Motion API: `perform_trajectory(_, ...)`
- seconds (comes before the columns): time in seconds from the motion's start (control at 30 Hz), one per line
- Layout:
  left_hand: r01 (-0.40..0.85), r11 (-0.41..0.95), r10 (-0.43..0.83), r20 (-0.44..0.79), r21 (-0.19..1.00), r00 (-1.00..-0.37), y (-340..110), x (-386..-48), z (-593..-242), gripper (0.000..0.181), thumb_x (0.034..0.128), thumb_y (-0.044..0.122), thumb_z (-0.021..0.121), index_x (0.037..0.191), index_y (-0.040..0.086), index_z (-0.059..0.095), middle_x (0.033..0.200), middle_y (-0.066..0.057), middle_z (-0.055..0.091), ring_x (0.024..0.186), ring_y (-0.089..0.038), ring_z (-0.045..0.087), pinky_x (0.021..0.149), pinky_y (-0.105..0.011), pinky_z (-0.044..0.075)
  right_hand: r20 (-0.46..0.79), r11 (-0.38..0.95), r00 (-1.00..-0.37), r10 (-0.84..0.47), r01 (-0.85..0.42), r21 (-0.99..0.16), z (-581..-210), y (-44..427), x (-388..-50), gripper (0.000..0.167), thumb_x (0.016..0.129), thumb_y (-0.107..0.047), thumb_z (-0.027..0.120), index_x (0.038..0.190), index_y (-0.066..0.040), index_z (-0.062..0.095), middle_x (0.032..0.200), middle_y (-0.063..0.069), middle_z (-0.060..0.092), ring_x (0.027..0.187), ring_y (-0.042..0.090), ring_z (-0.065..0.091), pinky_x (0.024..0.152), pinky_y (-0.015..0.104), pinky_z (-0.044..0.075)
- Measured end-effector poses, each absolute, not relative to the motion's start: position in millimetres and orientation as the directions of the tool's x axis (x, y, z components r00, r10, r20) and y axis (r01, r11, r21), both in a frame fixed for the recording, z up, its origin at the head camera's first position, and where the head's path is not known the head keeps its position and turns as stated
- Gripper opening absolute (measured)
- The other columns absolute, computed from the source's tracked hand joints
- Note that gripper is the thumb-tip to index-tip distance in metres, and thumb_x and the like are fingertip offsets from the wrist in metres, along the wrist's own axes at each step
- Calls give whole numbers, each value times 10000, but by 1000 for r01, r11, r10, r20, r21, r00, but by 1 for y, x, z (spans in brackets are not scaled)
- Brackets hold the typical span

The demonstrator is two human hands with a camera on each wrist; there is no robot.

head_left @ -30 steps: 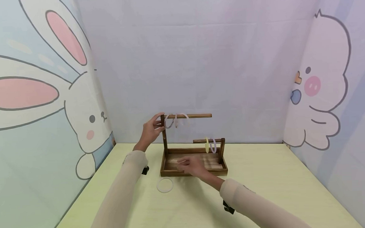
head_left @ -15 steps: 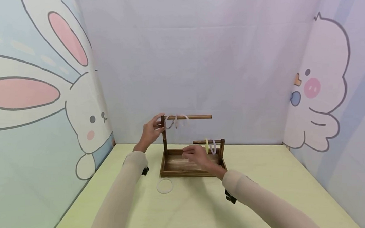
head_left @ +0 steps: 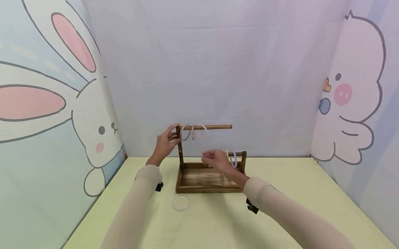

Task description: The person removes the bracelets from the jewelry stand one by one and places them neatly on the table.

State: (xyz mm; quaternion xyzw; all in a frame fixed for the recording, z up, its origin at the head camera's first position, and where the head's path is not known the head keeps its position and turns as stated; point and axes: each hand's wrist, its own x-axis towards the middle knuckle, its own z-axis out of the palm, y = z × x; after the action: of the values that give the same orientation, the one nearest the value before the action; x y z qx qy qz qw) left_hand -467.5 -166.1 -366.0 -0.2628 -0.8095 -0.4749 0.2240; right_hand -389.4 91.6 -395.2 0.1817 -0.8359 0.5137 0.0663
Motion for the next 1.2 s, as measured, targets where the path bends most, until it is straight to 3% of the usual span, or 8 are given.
perform_trajectory(0.4, 657, 376, 233, 620, 653, -749, -154, -471, -366, 704, 916, -119, 720, 1521, 189, 532, 1320, -245, 672, 1170, -392, 692, 964, -446, 609, 326, 410, -938, -115, -344, -845, -375, 105, -393, 289, 1003, -134, 718, 1254, 8, 726, 1106, 180, 770, 935, 284, 770, 755, 358, 662)
perform_trajectory(0.73, 666, 369, 247, 622, 649, -743, -145, -475, -366, 692, 916, -104, 730, 1511, 194, 540, 1296, -262, 680, 1159, -385, 699, 962, -438, 609, 387, 427, -922, -7, -352, -833, -369, 117, -400, 281, 1001, -160, 723, 1254, -39, 741, 1085, 146, 782, 907, 243, 770, 684, 315, 643)
perform_trajectory(1.03, 637, 422, 228, 604, 645, -763, -155, -471, -364, 697, 931, -75, 729, 1529, 218, 523, 1311, -235, 681, 1177, -372, 693, 974, -453, 601, 410, 425, -912, -14, -377, -823, -362, 112, -405, 319, 1006, -155, 715, 1299, -27, 706, 1173, 165, 755, 993, 303, 755, 824, 453, 650)
perform_trajectory(1.2, 643, 425, 221, 616, 637, -756, -167, -469, -359, 687, 929, -82, 728, 1525, 195, 526, 1302, -254, 679, 1171, -384, 694, 966, -464, 602, 437, 451, -899, -22, -399, -798, -355, 101, -413, 319, 1001, -130, 718, 1299, -18, 699, 1179, 172, 752, 1036, 287, 746, 825, 398, 651)
